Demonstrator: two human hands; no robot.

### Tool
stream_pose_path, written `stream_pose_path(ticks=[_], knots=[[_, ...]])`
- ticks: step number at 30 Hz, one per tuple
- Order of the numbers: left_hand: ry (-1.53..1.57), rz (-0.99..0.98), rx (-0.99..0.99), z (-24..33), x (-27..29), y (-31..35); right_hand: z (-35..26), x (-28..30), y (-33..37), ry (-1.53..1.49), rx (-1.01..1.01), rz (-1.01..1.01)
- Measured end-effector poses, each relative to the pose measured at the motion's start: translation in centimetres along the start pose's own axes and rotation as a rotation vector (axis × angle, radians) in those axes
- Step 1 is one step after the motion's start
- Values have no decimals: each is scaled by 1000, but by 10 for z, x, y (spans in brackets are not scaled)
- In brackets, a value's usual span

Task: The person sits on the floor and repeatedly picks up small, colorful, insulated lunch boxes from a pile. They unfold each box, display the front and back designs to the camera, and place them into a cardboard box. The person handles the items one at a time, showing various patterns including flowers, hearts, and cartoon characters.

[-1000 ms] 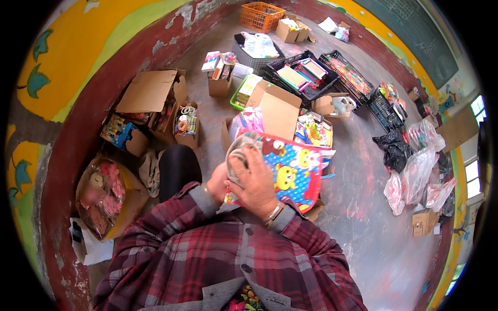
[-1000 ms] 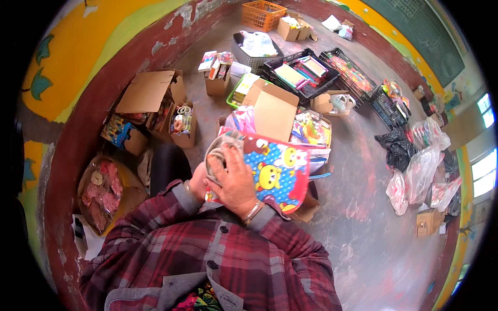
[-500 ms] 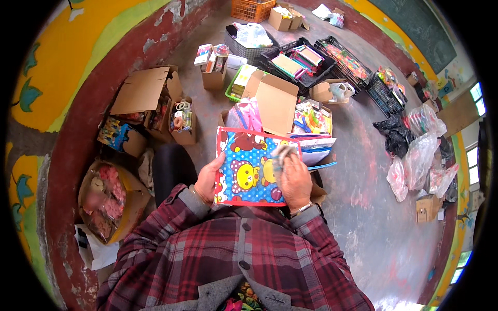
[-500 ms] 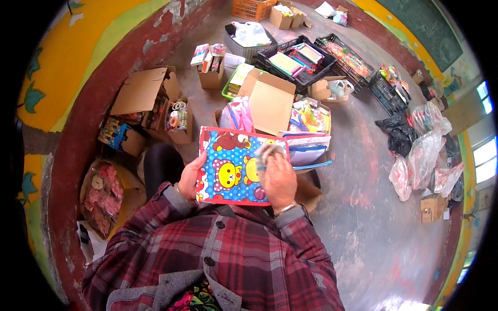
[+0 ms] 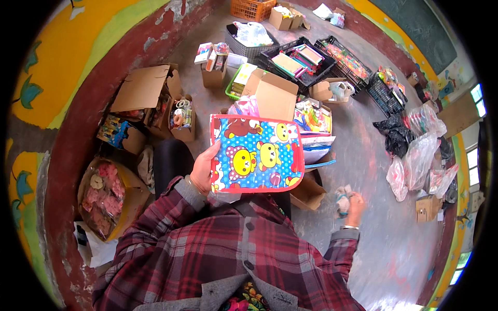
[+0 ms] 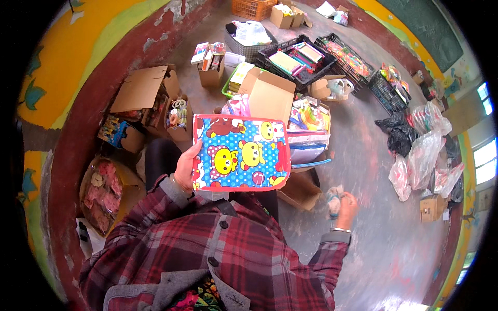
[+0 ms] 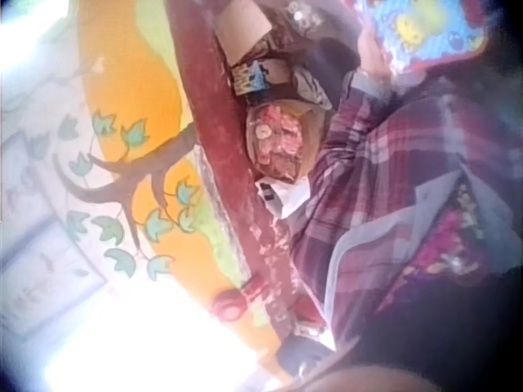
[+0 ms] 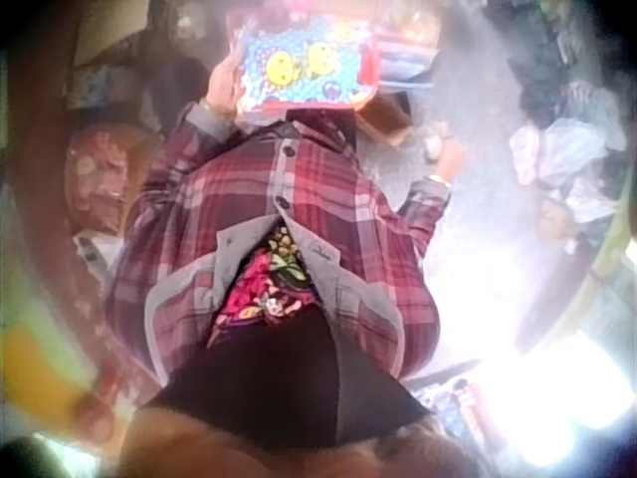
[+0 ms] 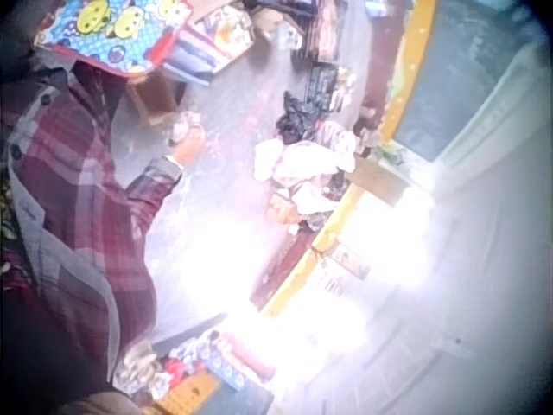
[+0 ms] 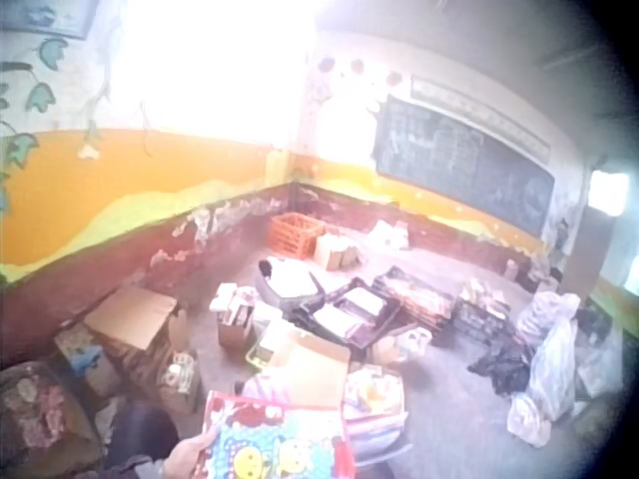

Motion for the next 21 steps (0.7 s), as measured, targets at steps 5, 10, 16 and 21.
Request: stream_pose_path(ticks=[5,10,16,21], knots=[[0,-133,-82,29,-44,7,-162,-25,-5,-470,-127,-460],[-85,-213,-87,65,-63,15,-270,-101,23,-618,-201,-965],[-255,-183,-91,91,-44,18,-299,-129,22,-336,-4,-1254],[-289,-131,-125,102,-41,27,-335,-120,35,-490,103,-1421]])
Point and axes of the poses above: each hand's wrist, its own y-axis away from the middle knuckle, its own x-axis out of the back of the hand, z = x × y, the point moved 5 cm from there along -y, towards the middle knuckle, and after that the axes turned 3 degrees about -z, right-handed, at the moved point
